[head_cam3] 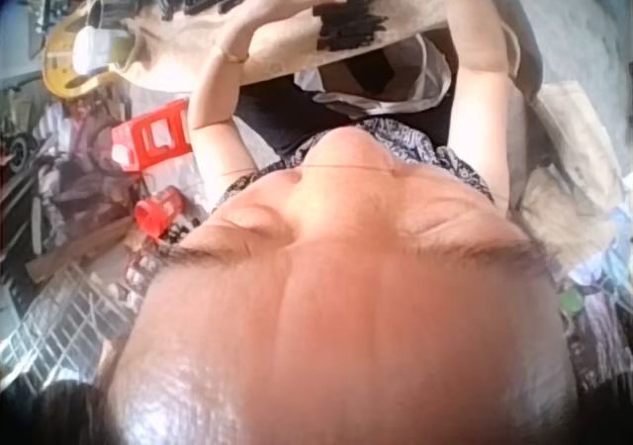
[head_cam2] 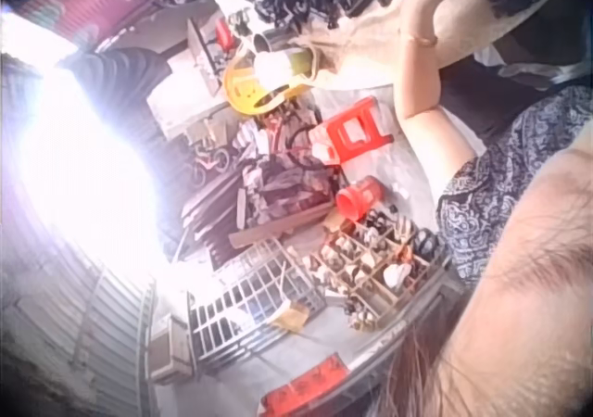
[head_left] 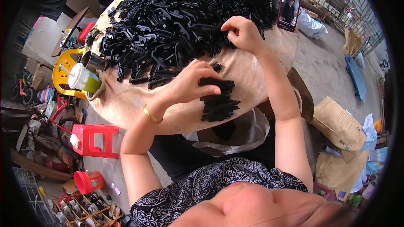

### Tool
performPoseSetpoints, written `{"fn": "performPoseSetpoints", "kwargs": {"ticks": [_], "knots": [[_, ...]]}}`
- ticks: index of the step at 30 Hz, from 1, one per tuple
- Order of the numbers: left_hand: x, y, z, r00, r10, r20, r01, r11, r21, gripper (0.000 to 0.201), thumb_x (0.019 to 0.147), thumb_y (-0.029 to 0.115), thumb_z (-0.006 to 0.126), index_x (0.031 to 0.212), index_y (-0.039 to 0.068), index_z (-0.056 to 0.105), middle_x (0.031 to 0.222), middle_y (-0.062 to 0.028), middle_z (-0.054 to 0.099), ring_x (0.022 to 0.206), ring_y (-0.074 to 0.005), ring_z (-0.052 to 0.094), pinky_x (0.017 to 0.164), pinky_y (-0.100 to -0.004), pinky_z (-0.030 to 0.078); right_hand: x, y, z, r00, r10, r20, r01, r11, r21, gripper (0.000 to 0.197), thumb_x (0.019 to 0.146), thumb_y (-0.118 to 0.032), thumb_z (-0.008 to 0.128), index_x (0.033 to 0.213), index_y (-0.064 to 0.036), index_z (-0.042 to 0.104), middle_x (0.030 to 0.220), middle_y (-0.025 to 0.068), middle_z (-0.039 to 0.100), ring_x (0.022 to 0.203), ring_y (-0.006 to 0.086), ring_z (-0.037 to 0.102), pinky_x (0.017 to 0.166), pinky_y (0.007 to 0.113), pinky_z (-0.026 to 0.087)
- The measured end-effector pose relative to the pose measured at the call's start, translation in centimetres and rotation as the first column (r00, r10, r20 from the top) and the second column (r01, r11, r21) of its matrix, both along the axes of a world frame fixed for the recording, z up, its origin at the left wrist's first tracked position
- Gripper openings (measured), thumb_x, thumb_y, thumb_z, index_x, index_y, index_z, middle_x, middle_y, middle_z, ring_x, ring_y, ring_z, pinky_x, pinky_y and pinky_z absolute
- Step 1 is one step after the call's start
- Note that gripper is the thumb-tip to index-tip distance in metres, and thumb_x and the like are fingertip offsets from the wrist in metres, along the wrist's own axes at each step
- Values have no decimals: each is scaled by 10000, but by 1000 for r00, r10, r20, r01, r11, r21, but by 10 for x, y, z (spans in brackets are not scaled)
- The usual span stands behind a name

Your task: Sorting and organizing small black plastic components on a table.

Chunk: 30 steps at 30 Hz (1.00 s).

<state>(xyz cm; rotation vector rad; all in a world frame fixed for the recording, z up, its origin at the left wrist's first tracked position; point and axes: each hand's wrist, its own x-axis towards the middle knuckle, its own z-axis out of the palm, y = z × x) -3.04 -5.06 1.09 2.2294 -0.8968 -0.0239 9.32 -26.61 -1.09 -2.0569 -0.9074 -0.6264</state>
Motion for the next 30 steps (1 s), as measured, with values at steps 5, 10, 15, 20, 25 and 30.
{"fn": "performPoseSetpoints", "kwargs": {"ticks": [5, 10, 15, 20, 25, 30], "knots": [[51, 0, 9, 823, 179, 539, -277, 955, 106, 218, 728, 65, 673, 943, 35, 650, 999, -107, 594, 925, -282, 543, 789, -362, 464, -8, 11, -9, 987, -23, 158, 75, 941, -330, 227, 660, -42, 633, 854, -137, 705, 967, 45, 593, 957, 234, 536, 815, 349, 473], [92, -13, -3, 682, 125, 721, -425, 869, 252, 349, 688, 65, 670, 1022, 50, 570, 985, -102, 563, 926, -289, 540, 784, -382, 473, -17, 16, -11, 979, -32, 203, 129, 864, -486, 308, 643, -136, 733, 950, -123, 697, 993, 49, 568, 1018, 234, 504, 865, 371, 408], [94, -13, -10, 662, 243, 709, -547, 804, 234, 346, 681, 73, 658, 999, 69, 522, 919, -101, 542, 904, -290, 542, 758, -394, 483, -17, 19, -13, 957, -1, 291, 152, 856, -494, 239, 630, -134, 742, 867, -138, 711, 952, 20, 580, 990, 215, 517, 844, 351, 395], [80, 5, -2, 543, 399, 739, -546, 836, -50, 353, 757, 60, 632, 1101, 82, 555, 903, -108, 565, 846, -291, 586, 701, -386, 500, -18, 21, -11, 959, 125, 256, 11, 882, -471, 189, 621, -111, 728, 804, -141, 695, 915, 3, 582, 943, 208, 533, 801, 356, 417], [62, 27, 15, 618, 695, 367, -628, 717, -302, 164, 846, 126, 665, 973, 22, 674, 825, -75, 660, 673, -119, 648, 593, -243, 504, -32, 28, -4, 915, 380, 133, -292, 854, -432, 176, 650, -117, 706, 825, -132, 692, 888, -9, 579, 910, 208, 543, 780, 352, 427], [48, 36, -3, 804, 377, -460, -594, 550, -587, 290, 909, 105, 584, 1111, -103, 575, 981, -121, 619, 803, -175, 649, 749, -280, 572, -29, 37, -17, 948, 317, 35, -244, 792, -560, 189, 721, -151, 699, 908, -138, 708, 853, 22, 627, 893, 205, 559, 765, 342, 452]]}}
